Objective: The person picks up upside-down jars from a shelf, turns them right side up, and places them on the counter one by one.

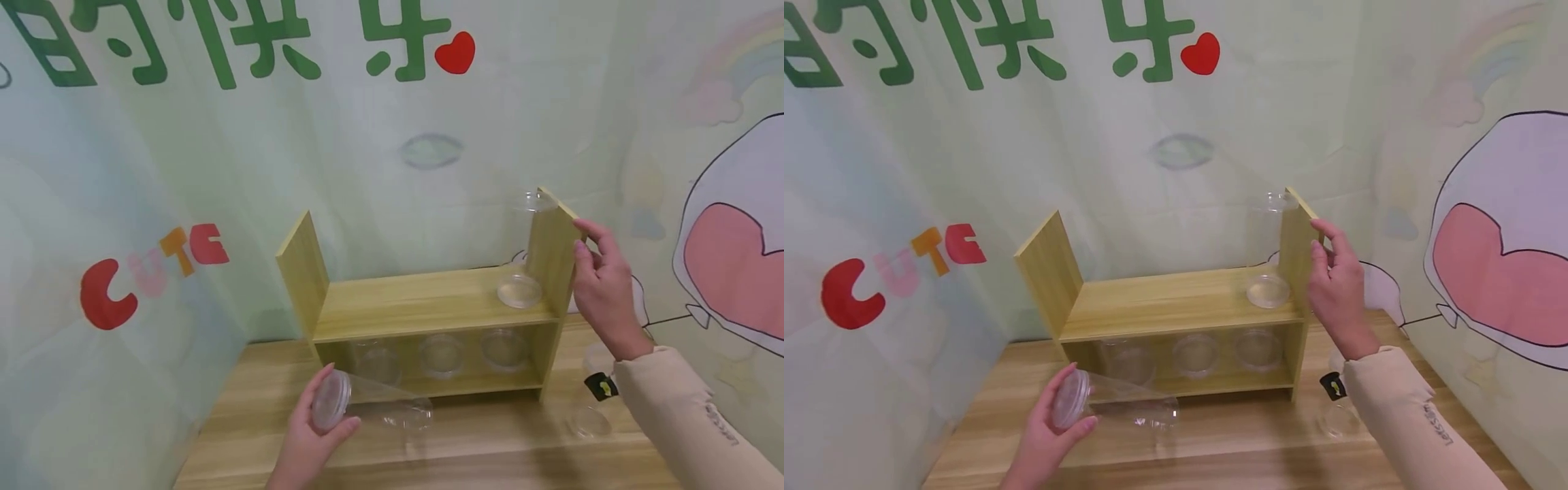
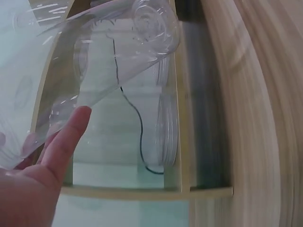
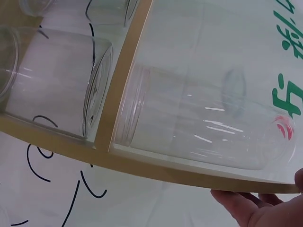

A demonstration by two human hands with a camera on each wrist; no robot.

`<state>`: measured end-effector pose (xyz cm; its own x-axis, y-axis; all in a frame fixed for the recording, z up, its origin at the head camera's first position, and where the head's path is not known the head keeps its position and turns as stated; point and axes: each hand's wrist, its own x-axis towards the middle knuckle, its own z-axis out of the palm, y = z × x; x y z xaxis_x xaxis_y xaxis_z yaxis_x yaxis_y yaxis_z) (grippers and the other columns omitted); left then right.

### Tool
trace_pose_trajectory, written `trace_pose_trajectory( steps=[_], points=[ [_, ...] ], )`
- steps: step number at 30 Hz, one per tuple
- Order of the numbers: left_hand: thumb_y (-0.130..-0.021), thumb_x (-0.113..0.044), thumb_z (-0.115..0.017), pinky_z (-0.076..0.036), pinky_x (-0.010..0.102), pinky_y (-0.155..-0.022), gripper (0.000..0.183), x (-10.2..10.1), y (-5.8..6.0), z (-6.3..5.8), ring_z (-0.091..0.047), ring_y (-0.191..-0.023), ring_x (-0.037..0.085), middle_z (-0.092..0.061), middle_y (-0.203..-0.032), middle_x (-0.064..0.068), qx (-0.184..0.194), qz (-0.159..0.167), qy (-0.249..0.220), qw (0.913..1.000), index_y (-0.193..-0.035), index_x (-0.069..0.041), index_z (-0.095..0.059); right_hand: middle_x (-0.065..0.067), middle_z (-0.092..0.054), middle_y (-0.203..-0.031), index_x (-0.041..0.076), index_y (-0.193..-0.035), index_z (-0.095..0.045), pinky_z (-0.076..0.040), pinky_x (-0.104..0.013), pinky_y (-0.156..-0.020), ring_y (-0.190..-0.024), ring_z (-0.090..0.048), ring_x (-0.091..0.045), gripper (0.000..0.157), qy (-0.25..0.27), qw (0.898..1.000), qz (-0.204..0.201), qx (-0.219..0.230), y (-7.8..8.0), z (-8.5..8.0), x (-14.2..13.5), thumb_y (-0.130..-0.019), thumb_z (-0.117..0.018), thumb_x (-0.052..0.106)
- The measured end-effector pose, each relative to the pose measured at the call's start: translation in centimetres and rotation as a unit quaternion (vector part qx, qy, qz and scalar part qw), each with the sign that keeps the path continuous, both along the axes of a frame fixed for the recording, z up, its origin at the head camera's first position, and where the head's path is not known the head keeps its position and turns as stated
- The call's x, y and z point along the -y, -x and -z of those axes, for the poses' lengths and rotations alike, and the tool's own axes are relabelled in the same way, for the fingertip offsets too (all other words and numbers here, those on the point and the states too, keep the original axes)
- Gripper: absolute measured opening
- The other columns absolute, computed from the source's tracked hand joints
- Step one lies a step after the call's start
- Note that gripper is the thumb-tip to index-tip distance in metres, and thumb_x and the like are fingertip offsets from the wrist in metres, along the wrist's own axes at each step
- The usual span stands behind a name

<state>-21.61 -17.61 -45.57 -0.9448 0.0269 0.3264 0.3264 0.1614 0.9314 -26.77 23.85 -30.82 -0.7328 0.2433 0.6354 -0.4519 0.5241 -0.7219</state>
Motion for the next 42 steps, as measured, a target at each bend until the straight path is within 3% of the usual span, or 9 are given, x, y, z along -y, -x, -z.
trace_pose_trajectory(
  steps=[3,7,15,21,25,28,33,38,42],
  points=[
    [-0.075,0.000,-0.084,-0.051,0.031,-0.084,0.085,1.1,0.0,-0.7,-0.049,-0.112,0.027,-0.047,-0.139,0.011,-0.002,-0.008,0.036,0.9993,-0.147,-0.017,-0.044,-0.007,-0.046,-0.147,0.010,-0.145,-0.047,-0.049,-0.017,-0.085,-0.121,-0.056,-0.037,0.040,0.000,1.000,0.008,-0.012,0.1,0.1,-0.2,-0.107,-0.040,0.019],
    [-0.076,-0.003,-0.084,-0.054,0.033,-0.077,0.083,2.7,-0.1,-1.6,-0.050,-0.108,0.029,-0.047,-0.138,0.014,-0.006,0.001,0.059,0.9982,-0.147,-0.017,-0.044,-0.007,-0.049,-0.144,0.009,-0.142,-0.051,-0.050,-0.024,-0.089,-0.119,-0.058,-0.038,0.038,-0.004,0.999,0.027,-0.018,0.2,0.2,-0.3,-0.106,-0.043,0.018],
    [-0.077,-0.010,-0.086,-0.055,0.033,-0.074,0.082,5.6,1.1,-1.2,-0.049,-0.112,0.036,-0.042,-0.144,0.013,-0.019,-0.004,0.111,0.9936,-0.146,-0.022,-0.044,-0.005,-0.059,-0.135,0.010,-0.136,-0.059,-0.047,-0.008,-0.074,-0.104,-0.066,-0.032,0.035,-0.042,0.995,0.082,-0.050,0.5,-0.1,-0.8,-0.102,-0.052,0.010],
    [-0.077,-0.013,-0.086,-0.056,0.033,-0.068,0.081,6.7,1.8,-1.3,-0.048,-0.114,0.039,-0.040,-0.144,0.018,-0.021,0.008,0.139,0.9901,-0.146,-0.021,-0.045,-0.011,-0.062,-0.131,0.012,-0.138,-0.058,-0.049,-0.016,-0.079,-0.101,-0.065,-0.043,0.040,-0.048,0.992,0.083,-0.080,0.6,-0.1,-1.2,-0.100,-0.055,0.005],
    [-0.077,-0.010,-0.085,-0.056,0.032,-0.060,0.079,7.9,2.1,-1.5,-0.048,-0.111,0.031,-0.043,-0.142,0.017,-0.025,0.017,0.156,0.9873,-0.145,-0.017,-0.046,-0.013,-0.063,-0.130,0.010,-0.136,-0.059,-0.049,-0.016,-0.078,-0.101,-0.065,-0.043,0.039,-0.048,0.992,0.073,-0.090,0.9,0.3,-1.0,-0.098,-0.056,0.002],
    [-0.076,-0.008,-0.086,-0.055,0.031,-0.059,0.077,8.9,2.4,-1.7,-0.049,-0.108,0.027,-0.049,-0.135,0.017,-0.055,0.010,0.194,0.9795,-0.143,-0.011,-0.048,-0.014,-0.062,-0.130,0.009,-0.136,-0.059,-0.049,-0.014,-0.077,-0.101,-0.065,-0.043,0.039,-0.047,0.993,0.067,-0.086,1.0,0.5,-0.9,-0.098,-0.056,0.002],
    [-0.076,-0.017,-0.087,-0.055,0.029,-0.064,0.075,10.3,3.3,-2.4,-0.054,-0.109,0.032,-0.055,-0.127,0.017,-0.089,0.016,0.272,0.9580,-0.141,-0.007,-0.049,-0.017,-0.061,-0.131,0.007,-0.136,-0.057,-0.047,-0.010,-0.075,-0.100,-0.065,-0.044,0.038,-0.050,0.993,0.069,-0.080,0.9,0.4,-0.9,-0.099,-0.055,0.002],
    [-0.075,-0.024,-0.088,-0.054,0.040,-0.077,0.076,11.0,3.8,-2.6,-0.058,-0.107,0.031,-0.058,-0.123,0.015,-0.118,-0.002,0.344,0.9316,-0.139,-0.006,-0.051,-0.017,-0.059,-0.133,0.006,-0.137,-0.056,-0.049,-0.016,-0.078,-0.102,-0.065,-0.045,0.037,-0.059,0.993,0.066,-0.073,0.8,0.3,-0.9,-0.100,-0.054,0.003],
    [-0.074,-0.023,-0.088,-0.052,0.049,-0.082,0.079,11.2,4.0,-2.3,-0.059,-0.106,0.032,-0.058,-0.121,0.015,-0.109,-0.007,0.362,0.9258,-0.141,-0.005,-0.050,-0.017,-0.059,-0.132,0.007,-0.137,-0.055,-0.048,-0.014,-0.077,-0.102,-0.065,-0.044,0.038,-0.057,0.994,0.065,-0.069,0.8,0.4,-0.9,-0.100,-0.054,0.004]
  ],
)
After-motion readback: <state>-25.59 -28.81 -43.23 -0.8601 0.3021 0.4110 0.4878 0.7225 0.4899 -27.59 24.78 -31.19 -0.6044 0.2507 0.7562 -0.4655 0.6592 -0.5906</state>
